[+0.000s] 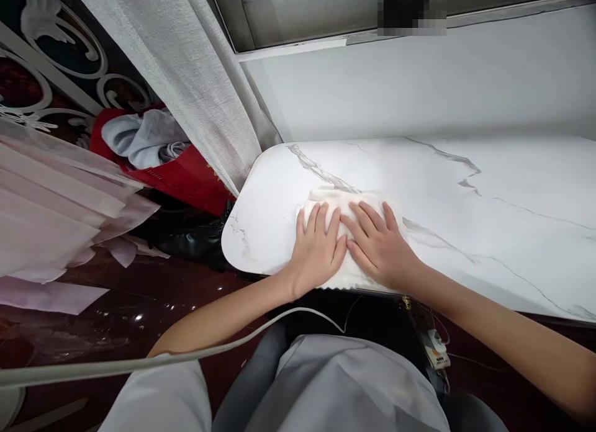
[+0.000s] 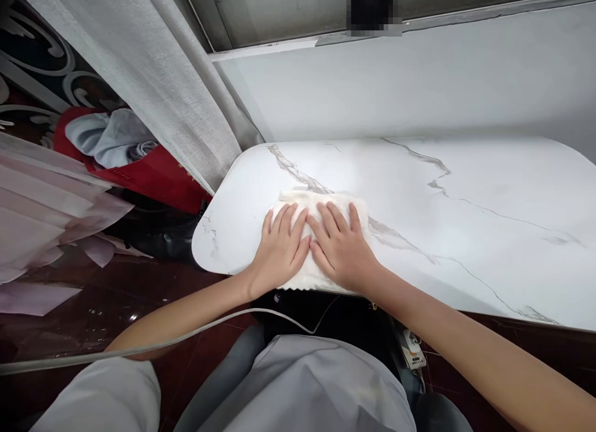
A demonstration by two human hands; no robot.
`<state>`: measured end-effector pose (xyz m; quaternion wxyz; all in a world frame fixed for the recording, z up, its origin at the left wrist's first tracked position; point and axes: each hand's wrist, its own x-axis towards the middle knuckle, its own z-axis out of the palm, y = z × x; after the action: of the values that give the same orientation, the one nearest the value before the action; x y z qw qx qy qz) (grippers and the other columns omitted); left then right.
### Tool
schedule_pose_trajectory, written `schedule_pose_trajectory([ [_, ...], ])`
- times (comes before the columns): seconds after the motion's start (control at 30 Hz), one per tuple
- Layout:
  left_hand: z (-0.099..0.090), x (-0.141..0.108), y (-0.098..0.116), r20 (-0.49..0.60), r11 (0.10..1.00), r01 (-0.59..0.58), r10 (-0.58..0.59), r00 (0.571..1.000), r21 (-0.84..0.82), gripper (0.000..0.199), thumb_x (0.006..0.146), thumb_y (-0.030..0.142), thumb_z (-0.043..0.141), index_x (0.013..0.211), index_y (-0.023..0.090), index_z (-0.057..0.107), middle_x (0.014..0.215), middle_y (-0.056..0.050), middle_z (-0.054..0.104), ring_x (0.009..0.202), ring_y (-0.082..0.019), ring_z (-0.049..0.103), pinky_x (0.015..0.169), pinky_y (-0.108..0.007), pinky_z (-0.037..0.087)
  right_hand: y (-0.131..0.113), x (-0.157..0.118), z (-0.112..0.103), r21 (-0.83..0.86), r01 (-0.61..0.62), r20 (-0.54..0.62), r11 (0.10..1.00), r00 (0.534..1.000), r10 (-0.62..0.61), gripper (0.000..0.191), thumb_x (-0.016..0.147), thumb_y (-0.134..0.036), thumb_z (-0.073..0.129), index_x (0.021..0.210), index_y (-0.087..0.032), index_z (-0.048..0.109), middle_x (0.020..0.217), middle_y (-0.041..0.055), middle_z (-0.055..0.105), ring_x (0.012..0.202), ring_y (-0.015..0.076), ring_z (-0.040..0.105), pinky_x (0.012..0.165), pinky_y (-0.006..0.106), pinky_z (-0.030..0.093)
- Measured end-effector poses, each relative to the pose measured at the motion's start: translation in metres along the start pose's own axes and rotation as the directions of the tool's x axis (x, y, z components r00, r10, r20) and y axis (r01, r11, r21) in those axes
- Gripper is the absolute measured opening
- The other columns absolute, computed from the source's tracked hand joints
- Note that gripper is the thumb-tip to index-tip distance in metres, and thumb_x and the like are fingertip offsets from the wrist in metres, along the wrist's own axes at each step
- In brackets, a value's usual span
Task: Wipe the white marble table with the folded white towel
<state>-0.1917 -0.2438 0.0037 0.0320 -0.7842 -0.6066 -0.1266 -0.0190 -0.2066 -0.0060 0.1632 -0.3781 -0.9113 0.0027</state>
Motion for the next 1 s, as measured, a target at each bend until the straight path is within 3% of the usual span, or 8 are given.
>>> schedule_pose_trajectory([
  [0.1,-0.004,-0.014,0.015,0.009,0.999,-0.022,0.022,1.0,-0.038,0.057,0.1,0.037,0.032,0.151,0.015,0.041,0.156,-0.021,0.042,0.149,-0.034,0.031,0.123,-0.061,0.022,-0.004,-0.023,-0.009,0.014,-0.009,0.022,1.0,1.0,0.009,0.057,0.101,-0.04,0.027,0.151,-0.022,0.045,0.158,0.0139,0.039,0.149,0.0319,0.032,0.121,0.064,0.019],
  [0.23,-0.005,-0.019,0.036,0.044,0.996,-0.054,0.057,0.997,-0.065,0.06,0.1,0.038,0.032,0.151,0.009,0.042,0.158,-0.024,0.037,0.15,-0.036,0.028,0.124,-0.061,0.021,0.004,-0.046,-0.018,0.037,-0.012,0.052,0.999,0.999,0.01,0.058,0.101,-0.043,0.025,0.153,-0.025,0.043,0.16,0.0101,0.036,0.152,0.0289,0.027,0.123,0.062,0.016],
  [0.47,0.007,0.01,0.051,0.072,0.987,-0.135,0.142,0.987,-0.085,0.061,0.101,0.039,0.031,0.149,0.004,0.042,0.156,-0.027,0.037,0.15,-0.039,0.029,0.122,-0.065,0.02,0.034,-0.053,-0.025,0.074,-0.076,0.054,0.994,0.996,0.072,0.057,0.1,-0.045,0.024,0.152,-0.031,0.043,0.158,0.0074,0.042,0.15,0.0263,0.031,0.124,0.059,0.014],
  [0.63,0.017,0.057,0.033,0.096,0.984,-0.158,0.165,0.982,-0.076,0.057,0.1,0.038,0.037,0.149,0.008,0.042,0.158,-0.022,0.038,0.15,-0.034,0.031,0.123,-0.06,0.018,0.055,-0.023,-0.016,0.025,-0.162,0.033,0.987,0.986,0.161,0.057,0.101,-0.045,0.02,0.147,-0.023,0.046,0.157,0.0124,0.042,0.148,0.0295,0.032,0.121,0.062,0.016],
  [0.87,0.036,0.145,-0.009,0.05,0.987,-0.111,0.118,0.992,-0.116,0.048,0.1,0.032,0.04,0.146,0.017,0.047,0.156,-0.014,0.043,0.146,-0.024,0.036,0.124,-0.049,0.018,0.095,0.057,0.003,0.033,-0.293,0.096,0.955,0.953,0.289,0.057,0.102,-0.039,0.02,0.152,-0.02,0.037,0.162,0.0133,0.032,0.151,0.0329,0.025,0.117,0.071,0.013],
  [1.0,0.048,0.183,-0.023,0.022,0.989,-0.069,0.072,0.997,-0.127,0.047,0.1,0.03,0.039,0.145,0.019,0.048,0.155,-0.012,0.045,0.145,-0.022,0.037,0.124,-0.047,0.018,0.124,0.098,0.012,0.074,-0.358,0.129,0.931,0.929,0.347,0.058,0.101,-0.038,0.023,0.154,-0.021,0.035,0.163,0.0128,0.029,0.152,0.0368,0.021,0.114,0.076,0.011],
])
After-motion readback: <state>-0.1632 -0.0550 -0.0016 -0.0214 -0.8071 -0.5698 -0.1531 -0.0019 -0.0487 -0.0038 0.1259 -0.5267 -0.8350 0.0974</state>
